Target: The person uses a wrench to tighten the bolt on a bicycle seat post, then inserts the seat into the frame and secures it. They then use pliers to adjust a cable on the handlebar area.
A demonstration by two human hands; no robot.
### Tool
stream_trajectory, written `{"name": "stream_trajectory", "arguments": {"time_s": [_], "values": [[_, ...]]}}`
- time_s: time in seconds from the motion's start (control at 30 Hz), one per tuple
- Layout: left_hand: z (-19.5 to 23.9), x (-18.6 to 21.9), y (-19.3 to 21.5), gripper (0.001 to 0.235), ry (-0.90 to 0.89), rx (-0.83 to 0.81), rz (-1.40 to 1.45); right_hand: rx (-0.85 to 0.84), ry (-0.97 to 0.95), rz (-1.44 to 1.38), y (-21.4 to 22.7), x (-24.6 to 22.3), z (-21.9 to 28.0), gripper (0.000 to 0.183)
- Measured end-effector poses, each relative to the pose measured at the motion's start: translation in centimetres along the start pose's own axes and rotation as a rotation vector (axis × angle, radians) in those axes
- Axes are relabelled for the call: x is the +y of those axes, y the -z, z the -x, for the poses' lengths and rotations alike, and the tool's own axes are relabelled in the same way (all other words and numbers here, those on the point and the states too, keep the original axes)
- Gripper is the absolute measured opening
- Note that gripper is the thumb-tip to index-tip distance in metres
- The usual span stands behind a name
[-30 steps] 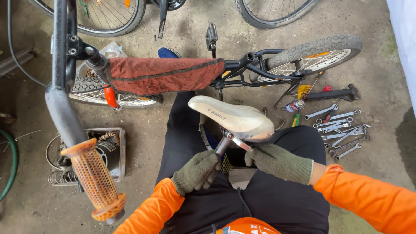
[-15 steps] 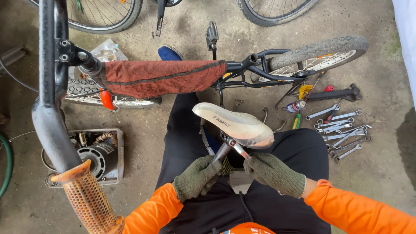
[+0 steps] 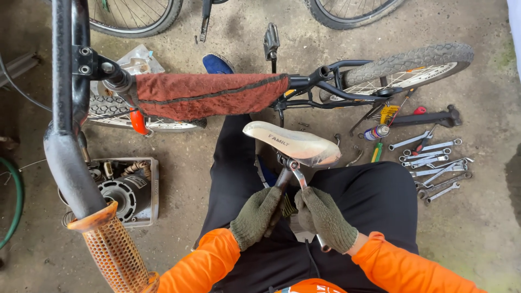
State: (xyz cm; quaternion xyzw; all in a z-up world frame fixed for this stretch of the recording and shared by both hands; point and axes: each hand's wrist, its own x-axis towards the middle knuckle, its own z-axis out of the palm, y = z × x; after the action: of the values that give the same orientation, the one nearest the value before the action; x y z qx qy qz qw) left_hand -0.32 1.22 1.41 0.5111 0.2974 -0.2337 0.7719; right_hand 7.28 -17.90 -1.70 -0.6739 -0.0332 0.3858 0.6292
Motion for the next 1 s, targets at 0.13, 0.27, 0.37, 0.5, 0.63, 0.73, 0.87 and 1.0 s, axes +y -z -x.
{"name": "stream_trajectory", "arguments": {"time_s": [0.13,0.27,0.37,0.5,0.63,0.73,0.87,1.0], "values": [[-0.4,-0.1,-0.5,0.041,-0.021,0.062,-0.042,-0.097,-0.172,-0.545,-0.7,0.9,-0.2,0.03],[-0.3,0.7,-1.3,0.042,0.038,0.143,-0.105,-0.077,-0.103,-0.575,-1.7,1.5,-0.7,0.04],[-0.2,1.3,-1.7,0.045,0.051,0.166,-0.091,-0.024,-0.06,-0.543,-2.5,1.6,-1.3,0.043],[-0.9,0.6,-1.9,0.049,0.048,0.214,-0.062,-0.111,-0.118,-0.636,-3.5,0.6,-1.5,0.039],[-1.3,0.0,-1.9,0.047,-0.001,0.25,-0.039,-0.065,-0.122,-0.664,-4.0,1.0,-1.8,0.034],[-1.3,0.1,-1.9,0.047,-0.023,0.257,-0.018,-0.077,-0.137,-0.686,-3.9,1.6,-2.3,0.035],[-0.6,0.7,-2.4,0.052,0.023,0.261,0.016,-0.354,-0.154,-0.891,-2.0,4.5,-4.5,0.028],[-0.8,-0.3,-1.9,0.048,0.018,0.258,0.112,-0.953,-0.351,-1.285,0.0,9.9,-8.3,0.037]]}}
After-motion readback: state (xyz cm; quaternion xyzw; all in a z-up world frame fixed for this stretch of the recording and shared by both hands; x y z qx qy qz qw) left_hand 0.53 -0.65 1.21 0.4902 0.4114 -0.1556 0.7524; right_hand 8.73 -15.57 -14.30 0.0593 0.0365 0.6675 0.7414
